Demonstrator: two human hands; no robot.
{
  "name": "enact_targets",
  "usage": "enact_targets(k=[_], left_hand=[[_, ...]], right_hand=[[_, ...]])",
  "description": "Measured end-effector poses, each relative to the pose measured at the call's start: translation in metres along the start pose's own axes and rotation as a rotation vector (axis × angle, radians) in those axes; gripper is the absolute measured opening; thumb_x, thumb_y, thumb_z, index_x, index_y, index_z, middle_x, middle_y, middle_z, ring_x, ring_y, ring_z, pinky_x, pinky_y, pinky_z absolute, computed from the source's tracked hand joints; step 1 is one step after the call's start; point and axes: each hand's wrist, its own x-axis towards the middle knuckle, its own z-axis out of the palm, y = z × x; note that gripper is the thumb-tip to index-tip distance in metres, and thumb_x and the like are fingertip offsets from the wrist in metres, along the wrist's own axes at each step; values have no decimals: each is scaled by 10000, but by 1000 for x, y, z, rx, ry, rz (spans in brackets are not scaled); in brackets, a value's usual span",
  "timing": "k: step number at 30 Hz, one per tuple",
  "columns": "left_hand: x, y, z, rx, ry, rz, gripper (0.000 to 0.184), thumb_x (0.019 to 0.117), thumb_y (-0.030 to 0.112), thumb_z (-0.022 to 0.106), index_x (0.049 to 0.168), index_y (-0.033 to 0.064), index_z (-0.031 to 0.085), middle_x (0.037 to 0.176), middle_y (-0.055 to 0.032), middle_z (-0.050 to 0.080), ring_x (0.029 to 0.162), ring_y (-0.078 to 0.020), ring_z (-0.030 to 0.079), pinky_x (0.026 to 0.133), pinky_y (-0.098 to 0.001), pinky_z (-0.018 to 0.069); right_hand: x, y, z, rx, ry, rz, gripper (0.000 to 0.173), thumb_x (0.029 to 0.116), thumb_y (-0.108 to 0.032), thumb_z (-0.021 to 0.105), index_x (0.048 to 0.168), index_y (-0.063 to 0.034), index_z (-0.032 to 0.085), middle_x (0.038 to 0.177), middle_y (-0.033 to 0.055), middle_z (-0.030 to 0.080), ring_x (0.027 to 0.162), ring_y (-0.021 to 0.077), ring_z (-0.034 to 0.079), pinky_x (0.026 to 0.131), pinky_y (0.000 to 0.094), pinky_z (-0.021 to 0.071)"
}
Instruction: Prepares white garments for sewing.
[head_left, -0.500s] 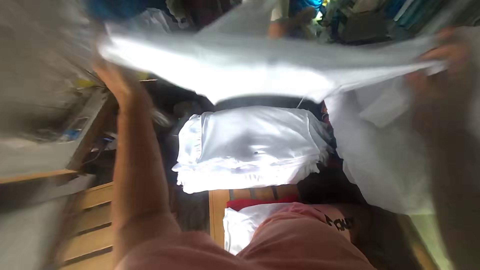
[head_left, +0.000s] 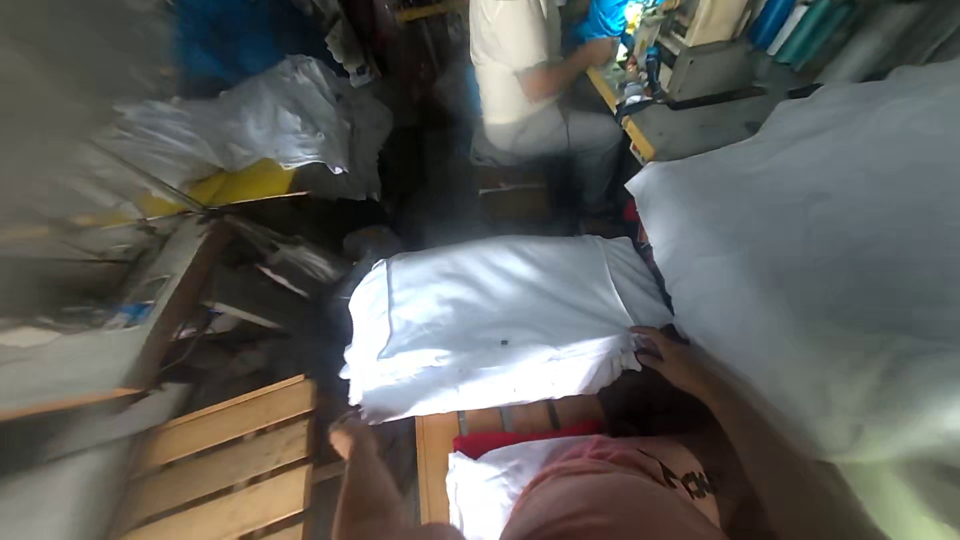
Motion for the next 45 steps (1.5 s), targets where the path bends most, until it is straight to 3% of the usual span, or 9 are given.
enact_targets(k=[9,13,18,24,32,35,38,41,45], left_hand=[[-43,160,27,-46,-119,708,406,1086,168,465,1425,-52,509,1517,-316,435,1397,-470,447,1140,-597,367],[-150,208,77,-93,-535,1101,360,1093,139,444,1374,-50,564,1397,-247,592,1249,-371,612,1063,-512,481],[-337,168,127,-11,-1432,1571,305,1065,157,508,1213,-21,707,1218,-172,716,1161,-257,680,1057,-430,503],[-440,91,137,568,-2115,1794,302,1066,182,533,1261,5,681,1251,-196,687,1202,-335,644,1070,-535,469],[-440,73,185,1191,-1901,1679,554,994,369,647,1432,39,569,1481,-259,510,1415,-434,430,1185,-577,318],[-440,65,205,1212,-1861,1422,603,968,392,682,1476,106,527,1406,-180,597,1281,-311,590,1086,-511,466],[-439,55,233,1108,-1861,1208,559,999,328,663,1462,55,507,1340,-179,629,1190,-268,640,1031,-452,512],[-437,58,248,1072,-1890,1393,555,1046,315,574,1495,8,465,1487,-199,525,1390,-283,498,1175,-442,385],[-488,120,198,1747,-1722,1553,541,1022,415,594,1231,-81,643,1241,-306,642,1194,-445,611,1027,-627,448]], right_hand=[[-37,15,3,125,262,-189,544,1041,-138,588,1546,-28,418,1425,280,552,1231,415,613,1057,536,478],[-82,33,-36,328,925,-311,489,1045,-182,542,1455,76,475,1429,306,532,1122,321,670,917,410,571],[-141,120,-59,355,1457,-130,440,1050,-100,490,1358,213,459,1406,368,505,1327,312,544,1109,304,445],[-187,147,4,249,1160,551,482,1061,-251,519,1445,40,503,1358,319,580,1236,468,589,1044,625,449],[-173,154,5,252,816,789,528,1092,-363,403,1599,-231,346,1444,218,562,1220,455,614,932,655,512],[-162,171,14,254,922,724,521,1098,-378,379,1607,-274,330,1676,140,265,1479,429,360,1022,660,474],[-162,170,9,280,908,715,513,1109,-375,355,1612,-277,324,1677,107,276,1501,398,334,1037,647,469],[-166,166,5,350,890,705,501,1114,-374,356,1605,-281,340,1683,94,267,1505,384,334,1041,639,470],[-171,160,-2,385,837,728,502,1115,-354,347,1607,-259,338,1639,139,349,1398,412,481,983,640,501]])
